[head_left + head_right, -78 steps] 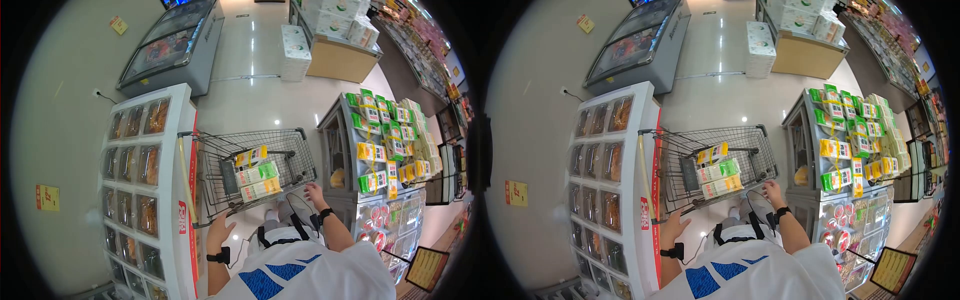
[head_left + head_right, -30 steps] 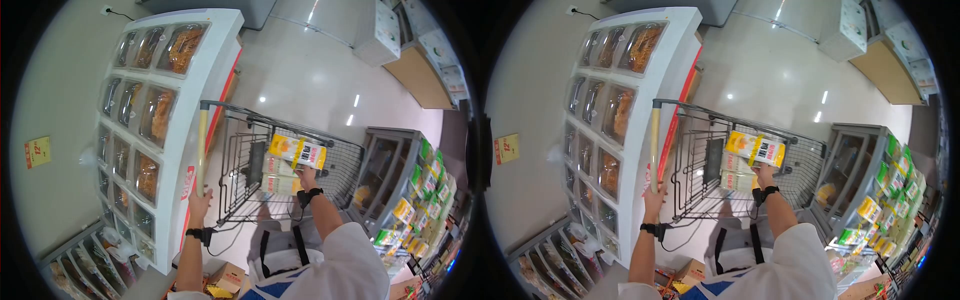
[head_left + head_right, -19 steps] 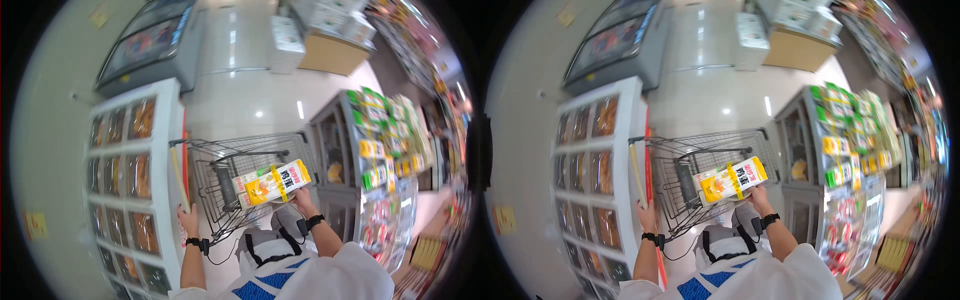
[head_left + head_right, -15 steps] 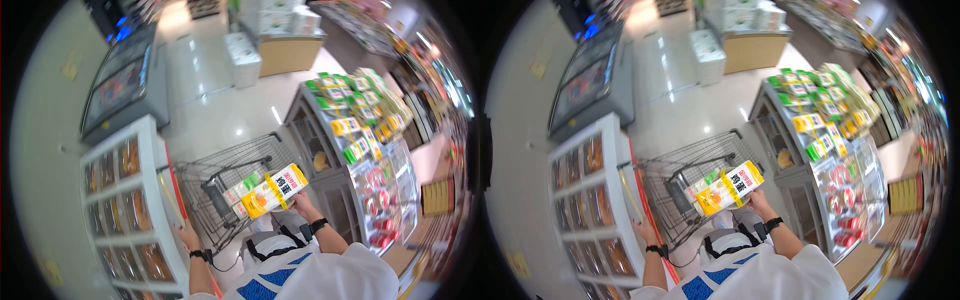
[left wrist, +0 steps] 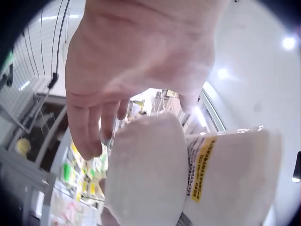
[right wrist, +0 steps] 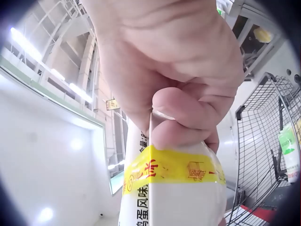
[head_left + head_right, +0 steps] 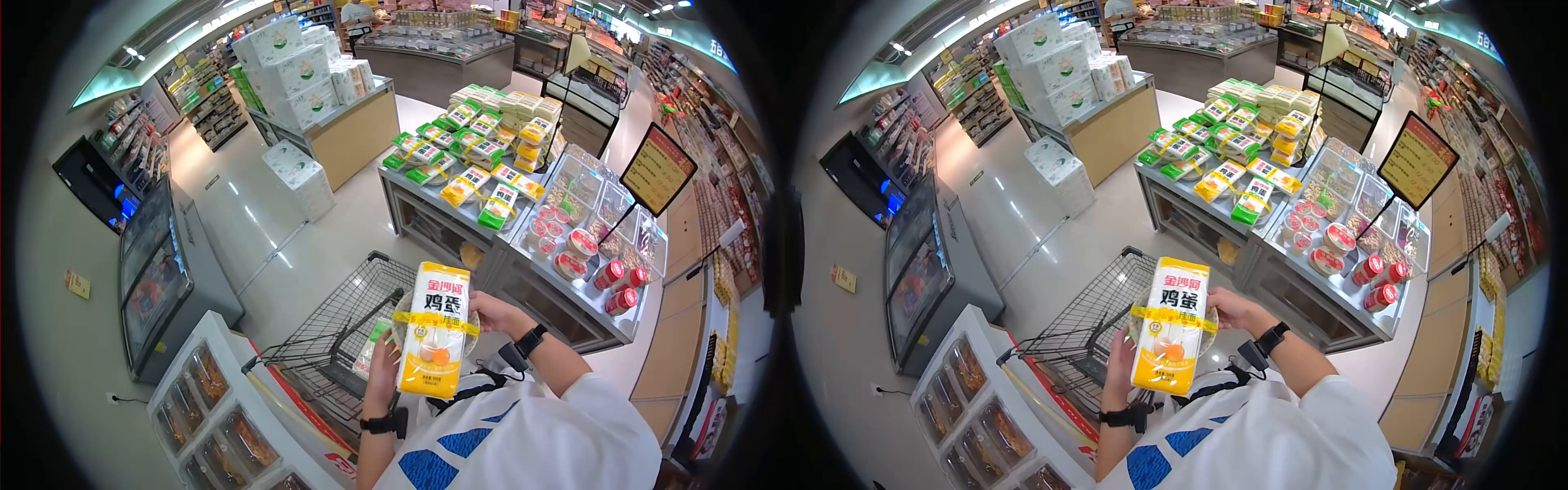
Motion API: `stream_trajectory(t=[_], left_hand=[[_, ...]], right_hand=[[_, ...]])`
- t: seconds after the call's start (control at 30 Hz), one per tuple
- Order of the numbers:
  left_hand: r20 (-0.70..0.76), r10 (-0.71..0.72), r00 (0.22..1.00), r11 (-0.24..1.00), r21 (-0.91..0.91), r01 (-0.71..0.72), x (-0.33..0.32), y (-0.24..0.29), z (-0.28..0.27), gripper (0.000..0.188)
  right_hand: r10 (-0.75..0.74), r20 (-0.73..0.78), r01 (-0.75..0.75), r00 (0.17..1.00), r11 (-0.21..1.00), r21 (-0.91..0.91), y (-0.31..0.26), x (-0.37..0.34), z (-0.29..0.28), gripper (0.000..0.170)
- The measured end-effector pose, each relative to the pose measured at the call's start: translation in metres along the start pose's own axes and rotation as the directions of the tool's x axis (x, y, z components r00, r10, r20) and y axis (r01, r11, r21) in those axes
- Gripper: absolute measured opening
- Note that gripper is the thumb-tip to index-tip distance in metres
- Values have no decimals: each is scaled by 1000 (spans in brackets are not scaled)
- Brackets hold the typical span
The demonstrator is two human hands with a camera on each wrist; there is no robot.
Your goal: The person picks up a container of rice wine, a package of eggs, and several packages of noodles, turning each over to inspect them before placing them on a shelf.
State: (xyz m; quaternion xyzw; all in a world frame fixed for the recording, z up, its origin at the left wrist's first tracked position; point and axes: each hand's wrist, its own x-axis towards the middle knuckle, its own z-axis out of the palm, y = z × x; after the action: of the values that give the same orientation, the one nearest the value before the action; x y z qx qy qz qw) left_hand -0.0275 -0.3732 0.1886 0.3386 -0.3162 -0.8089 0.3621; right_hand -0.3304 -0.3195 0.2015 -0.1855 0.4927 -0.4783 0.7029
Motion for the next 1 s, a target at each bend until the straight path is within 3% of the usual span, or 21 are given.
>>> stream_trajectory(t=[0.03,0.07,0.13,0.17,0.23,0.27,0.3,0.37,0.43,0.5,0.53,0.67,0.73,0.83,0.97,1.0], left_hand=[[200,-31,979,975,-208,73,1,8,26,57],[210,-30,977,975,-210,75,4,11,44,57],[219,-255,942,947,-142,289,2,13,67,61],[212,-269,940,944,-136,301,3,11,74,61],[283,-227,932,881,-348,320,8,7,90,60],[286,-231,930,882,-341,324,6,10,97,61],[275,-243,930,880,-341,331,2,13,108,61],[287,-167,943,904,-338,262,-1,19,127,60],[272,-146,951,906,-351,239,-4,17,138,60],[121,-72,990,950,-294,105,-12,16,154,61],[119,-63,991,952,-292,96,-13,13,160,61],[54,23,998,939,-343,-3,-14,2,181,60],[49,89,995,938,-341,-67,-7,-5,183,55],[5,144,990,967,-213,-139,-10,-5,195,55],[-64,219,974,974,-41,-222,-10,-7,198,51],[10,245,969,965,97,-245,-11,-2,197,55]], right_hand=[[-1,-7,1,1000,1000,6,-11,-12,7,24],[47,34,-44,998,995,-87,-30,-29,15,24],[91,30,-83,995,976,-200,-53,-48,25,29],[97,28,-90,995,978,-187,-61,-57,24,29],[-61,57,74,996,963,-261,-76,-76,17,42],[-105,108,125,989,972,-200,-79,-84,16,55],[-93,107,112,990,976,-189,-76,-91,12,55],[-218,74,217,973,976,15,-75,-101,0,57],[-254,169,239,952,966,100,-74,-108,-14,65],[-462,-3,442,887,846,299,-65,-113,-12,72],[-451,-18,447,893,879,168,-63,-119,-11,77],[-489,119,447,864,855,263,-31,-111,-3,76],[-306,231,215,923,912,350,-22,-109,2,78],[-282,188,189,941,897,400,-26,-114,-1,74],[-331,117,267,936,889,373,-33,-121,-9,72],[-408,58,380,911,888,260,-36,-123,-11,75]])
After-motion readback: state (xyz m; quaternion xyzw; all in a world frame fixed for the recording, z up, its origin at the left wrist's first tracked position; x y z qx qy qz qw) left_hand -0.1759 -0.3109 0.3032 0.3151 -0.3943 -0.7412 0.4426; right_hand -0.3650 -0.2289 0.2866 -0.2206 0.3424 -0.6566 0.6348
